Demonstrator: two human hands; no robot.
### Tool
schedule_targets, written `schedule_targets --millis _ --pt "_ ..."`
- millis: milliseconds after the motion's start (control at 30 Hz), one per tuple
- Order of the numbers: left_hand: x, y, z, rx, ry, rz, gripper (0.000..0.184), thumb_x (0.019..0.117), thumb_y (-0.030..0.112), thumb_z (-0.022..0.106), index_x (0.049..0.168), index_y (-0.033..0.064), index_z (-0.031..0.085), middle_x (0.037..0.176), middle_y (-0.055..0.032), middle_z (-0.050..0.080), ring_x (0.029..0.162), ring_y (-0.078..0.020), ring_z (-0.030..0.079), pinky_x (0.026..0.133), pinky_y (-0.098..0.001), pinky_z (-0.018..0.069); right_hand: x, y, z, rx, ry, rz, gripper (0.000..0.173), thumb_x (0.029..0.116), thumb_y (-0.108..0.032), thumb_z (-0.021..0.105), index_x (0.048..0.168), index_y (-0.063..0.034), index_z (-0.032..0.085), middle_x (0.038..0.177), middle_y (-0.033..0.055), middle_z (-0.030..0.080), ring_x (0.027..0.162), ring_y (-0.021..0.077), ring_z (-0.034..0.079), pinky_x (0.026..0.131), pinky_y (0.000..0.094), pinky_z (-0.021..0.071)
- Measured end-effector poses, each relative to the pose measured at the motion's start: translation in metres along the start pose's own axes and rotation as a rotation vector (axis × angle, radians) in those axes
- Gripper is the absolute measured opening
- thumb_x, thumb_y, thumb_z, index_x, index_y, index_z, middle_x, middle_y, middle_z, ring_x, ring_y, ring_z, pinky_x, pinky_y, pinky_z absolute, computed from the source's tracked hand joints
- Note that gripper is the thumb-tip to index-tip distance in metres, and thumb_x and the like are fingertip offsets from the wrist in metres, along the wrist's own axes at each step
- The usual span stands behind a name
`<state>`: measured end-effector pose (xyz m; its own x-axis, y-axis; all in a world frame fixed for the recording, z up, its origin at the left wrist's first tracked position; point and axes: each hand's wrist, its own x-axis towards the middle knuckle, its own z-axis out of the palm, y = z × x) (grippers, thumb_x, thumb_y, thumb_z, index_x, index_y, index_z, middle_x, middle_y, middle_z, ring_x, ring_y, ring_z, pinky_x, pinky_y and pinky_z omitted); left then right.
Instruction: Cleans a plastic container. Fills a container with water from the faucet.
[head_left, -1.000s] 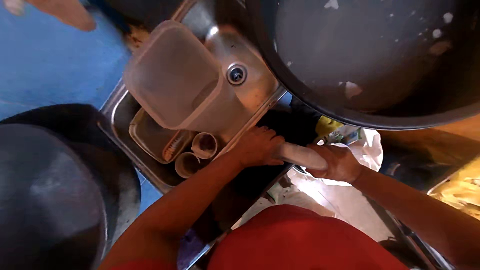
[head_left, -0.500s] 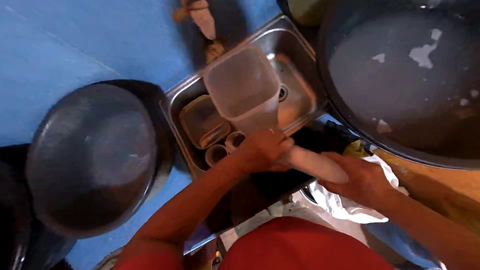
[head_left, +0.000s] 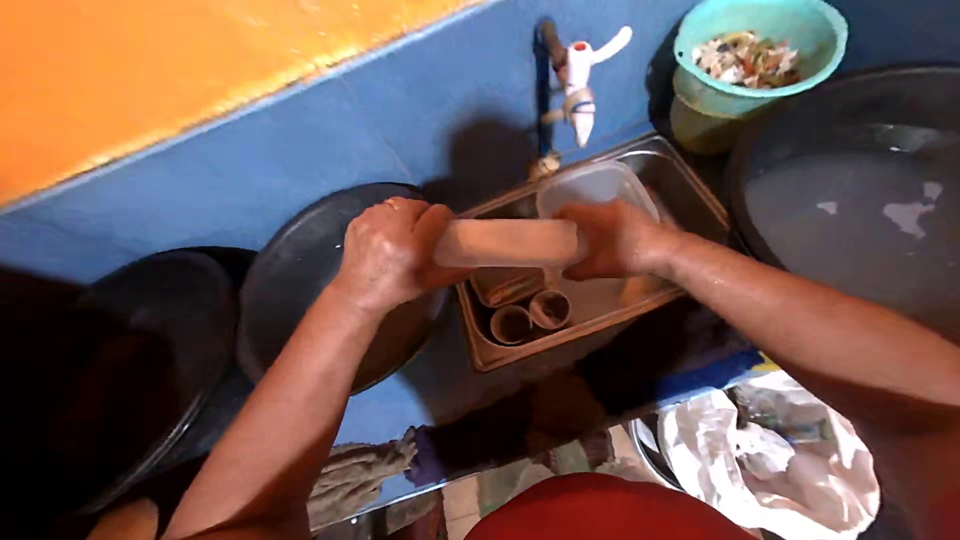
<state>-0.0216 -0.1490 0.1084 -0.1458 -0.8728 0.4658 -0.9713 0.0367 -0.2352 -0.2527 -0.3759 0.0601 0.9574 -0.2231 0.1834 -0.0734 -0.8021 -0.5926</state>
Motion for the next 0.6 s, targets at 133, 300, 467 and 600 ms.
schedule_targets --millis 133,300,467,600 --pt "-0.03 -0.009 -0.003 -0.071 -0.051 -0.226 0.066 0.075 0.051 0.081 0.112 -0.0021 0.069 0.102 -0.0274 0.071 0.095 -0.0488 0.07 0.076 -0.0644 0.0553 0.025 -0.026 0.007 0.186 -0.047 0.042 0.063 0.0669 -0.015 0.091 0.125 -0.0069 0.069 0.105 0.0163 0.073 0.097 0.0309 0.07 0.085 0.0563 0.056" --pt "-0.062 -0.013 0.015 -0.239 -0.214 -0.416 0.066 0.0684 0.044 0.09 0.114 0.0005 0.071 0.104 -0.0225 0.073 0.099 -0.0421 0.071 0.085 -0.0632 0.055 0.037 -0.04 0.033 0.346 -0.232 0.318 0.058 0.0729 -0.006 0.088 0.127 -0.0039 0.066 0.101 0.0197 0.07 0.081 0.0307 0.067 0.073 0.0524 0.0559" --pt "-0.073 -0.01 0.031 -0.379 -0.412 -0.611 0.063 0.0714 0.042 0.092 0.118 0.0053 0.072 0.11 -0.0178 0.074 0.105 -0.0358 0.071 0.093 -0.0618 0.054 0.034 -0.016 0.072 0.581 -0.184 0.435 0.049 0.0747 -0.009 0.085 0.121 -0.0046 0.069 0.092 0.0156 0.071 0.072 0.0247 0.067 0.064 0.0443 0.0575" --pt "-0.075 -0.005 0.039 -0.439 -0.478 -0.663 0.061 0.0754 0.042 0.091 0.119 0.0046 0.071 0.108 -0.0187 0.073 0.103 -0.0363 0.07 0.092 -0.0617 0.0539 0.03 0.004 0.085 0.764 -0.182 0.438 0.047 0.0729 -0.007 0.086 0.116 -0.0015 0.069 0.086 0.0136 0.07 0.067 0.0211 0.066 0.061 0.0397 0.0574"
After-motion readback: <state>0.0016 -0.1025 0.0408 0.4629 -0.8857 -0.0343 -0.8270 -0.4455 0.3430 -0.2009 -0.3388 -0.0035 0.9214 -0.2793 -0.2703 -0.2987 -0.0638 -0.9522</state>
